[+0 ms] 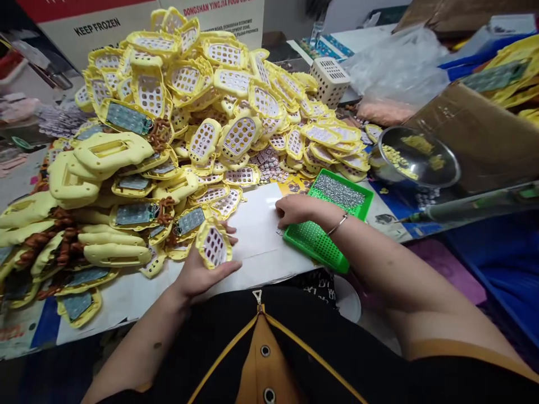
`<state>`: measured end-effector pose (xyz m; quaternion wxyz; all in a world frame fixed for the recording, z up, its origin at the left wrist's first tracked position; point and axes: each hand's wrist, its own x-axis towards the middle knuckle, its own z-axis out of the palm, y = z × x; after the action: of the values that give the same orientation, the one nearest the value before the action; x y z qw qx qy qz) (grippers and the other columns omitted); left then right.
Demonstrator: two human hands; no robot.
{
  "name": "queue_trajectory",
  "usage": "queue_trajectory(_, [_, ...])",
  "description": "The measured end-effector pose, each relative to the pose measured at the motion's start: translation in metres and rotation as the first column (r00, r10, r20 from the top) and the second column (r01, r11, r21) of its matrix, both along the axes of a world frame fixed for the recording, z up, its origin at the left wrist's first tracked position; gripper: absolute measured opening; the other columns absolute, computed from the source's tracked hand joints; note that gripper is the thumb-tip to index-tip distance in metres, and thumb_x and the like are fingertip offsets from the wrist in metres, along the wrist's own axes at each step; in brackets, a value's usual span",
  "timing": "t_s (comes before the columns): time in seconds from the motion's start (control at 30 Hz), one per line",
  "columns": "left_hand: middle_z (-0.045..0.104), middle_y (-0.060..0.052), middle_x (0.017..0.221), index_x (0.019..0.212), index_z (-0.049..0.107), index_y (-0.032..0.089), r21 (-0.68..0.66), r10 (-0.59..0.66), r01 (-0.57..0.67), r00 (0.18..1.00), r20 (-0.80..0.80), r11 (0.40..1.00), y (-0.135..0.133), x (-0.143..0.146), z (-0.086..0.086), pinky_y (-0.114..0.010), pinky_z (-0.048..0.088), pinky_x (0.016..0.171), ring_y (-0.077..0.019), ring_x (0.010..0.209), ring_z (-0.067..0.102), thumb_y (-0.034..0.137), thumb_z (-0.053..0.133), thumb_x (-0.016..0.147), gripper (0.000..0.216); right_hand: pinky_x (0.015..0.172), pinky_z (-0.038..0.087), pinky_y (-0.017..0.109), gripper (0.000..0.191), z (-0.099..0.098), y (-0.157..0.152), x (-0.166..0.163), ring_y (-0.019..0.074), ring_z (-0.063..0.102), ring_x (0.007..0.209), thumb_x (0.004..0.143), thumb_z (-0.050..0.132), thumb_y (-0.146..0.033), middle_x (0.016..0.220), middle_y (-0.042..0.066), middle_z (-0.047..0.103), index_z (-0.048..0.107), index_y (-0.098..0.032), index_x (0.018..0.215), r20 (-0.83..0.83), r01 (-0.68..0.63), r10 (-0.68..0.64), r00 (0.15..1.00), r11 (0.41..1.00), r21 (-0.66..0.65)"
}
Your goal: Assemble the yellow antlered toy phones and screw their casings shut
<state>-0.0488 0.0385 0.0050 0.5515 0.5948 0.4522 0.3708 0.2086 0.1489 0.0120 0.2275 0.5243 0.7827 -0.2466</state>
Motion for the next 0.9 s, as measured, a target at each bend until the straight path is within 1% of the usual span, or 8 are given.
queue_trajectory(0.1, [0.06,-0.016,0.128,0.128,0.05,0.021,-0.227,-0.26,0.273,0.962,0.085,0.935,0.006,0.014,0.0,-0.051,0.049,0.098,-0.0326,0.113,0.062,0.045,0.08,0.067,0.072,0.066,0.043,0.027,0.023,-0.008,0.011,0.001,0.0199,0.065,0.08,0.074,0.073,-0.031,0.089,0.009,0.075,0.075,-0.016,0.092,-0.049,-0.06,0.055,0.997,0.992,-0.112])
queue_trajectory(0.17, [0.054,-0.019,0.137,0.134,0.047,0.019,-0.193,-0.469,0.455,0.883,-0.029,0.869,0.015,0.032,0.001,-0.054,0.041,0.106,-0.0366,0.126,0.053,0.045,0.082,0.063,0.083,0.065,0.043,0.025,0.022,-0.011,0.016,0.003,0.0171,0.063,0.077,0.074,0.072,-0.029,0.086,0.007,0.074,0.075,-0.015,0.092,-0.082,-0.079,0.067,0.994,0.986,-0.146])
queue_trajectory(0.23, [0.04,-0.023,0.149,0.13,0.049,0.015,-0.059,-0.629,0.633,0.747,-0.217,0.772,0.026,0.056,0.004,-0.054,0.034,0.112,-0.0397,0.138,0.039,0.044,0.084,0.059,0.085,0.065,0.043,0.024,0.023,-0.012,0.018,0.006,0.0159,0.061,0.075,0.073,0.072,-0.025,0.086,0.006,0.074,0.075,-0.015,0.093,-0.11,-0.086,0.068,0.992,0.983,-0.165])
queue_trajectory(0.33, [0.03,-0.024,0.155,0.125,0.05,0.012,0.005,-0.716,0.812,0.518,-0.468,0.584,0.039,0.095,0.009,-0.051,0.04,0.107,-0.0406,0.137,0.039,0.041,0.08,0.063,0.074,0.067,0.044,0.025,0.022,-0.014,0.021,0.01,0.0151,0.06,0.074,0.072,0.07,-0.02,0.087,0.004,0.074,0.075,-0.017,0.093,-0.151,-0.081,0.055,0.987,0.982,-0.17])
queue_trajectory(0.43, [0.047,-0.023,0.14,0.122,0.052,0.011,-0.061,-0.71,0.881,0.335,-0.62,0.469,0.042,0.124,0.01,-0.047,0.048,0.096,-0.0371,0.118,0.057,0.043,0.077,0.067,0.068,0.066,0.044,0.025,0.018,-0.015,0.021,0.012,0.0146,0.06,0.072,0.072,0.07,-0.017,0.087,0.004,0.075,0.076,-0.018,0.089,-0.18,-0.067,0.037,0.983,0.984,-0.163])
queue_trajectory(0.5, [0.057,-0.02,0.121,0.116,0.055,0.01,-0.07,-0.685,0.881,0.311,-0.659,0.467,0.04,0.133,0.009,-0.045,0.05,0.09,-0.0342,0.105,0.061,0.046,0.077,0.066,0.065,0.065,0.044,0.025,0.016,-0.016,0.022,0.013,0.0144,0.059,0.07,0.07,0.071,-0.016,0.085,0.004,0.075,0.077,-0.017,0.086,-0.196,-0.062,0.03,0.98,0.985,-0.159])
queue_trajectory(0.57, [0.059,-0.017,0.112,0.113,0.056,0.011,-0.054,-0.654,0.86,0.344,-0.674,0.508,0.036,0.137,0.007,-0.044,0.051,0.087,-0.0324,0.101,0.06,0.049,0.076,0.066,0.064,0.064,0.043,0.025,0.016,-0.017,0.023,0.013,0.0143,0.059,0.069,0.069,0.073,-0.015,0.082,0.004,0.075,0.077,-0.017,0.084,-0.212,-0.062,0.028,0.977,0.986,-0.155])
queue_trajectory(0.9, [0.055,-0.016,0.114,0.115,0.056,0.01,-0.057,-0.594,0.781,0.424,-0.683,0.622,0.024,0.138,0.013,-0.046,0.049,0.096,-0.0321,0.105,0.057,0.051,0.075,0.067,0.066,0.067,0.042,0.027,0.016,-0.019,0.023,0.016,0.0156,0.06,0.072,0.07,0.073,-0.016,0.081,0.004,0.074,0.076,-0.016,0.085,-0.295,-0.043,0.002,0.956,0.99,-0.132])
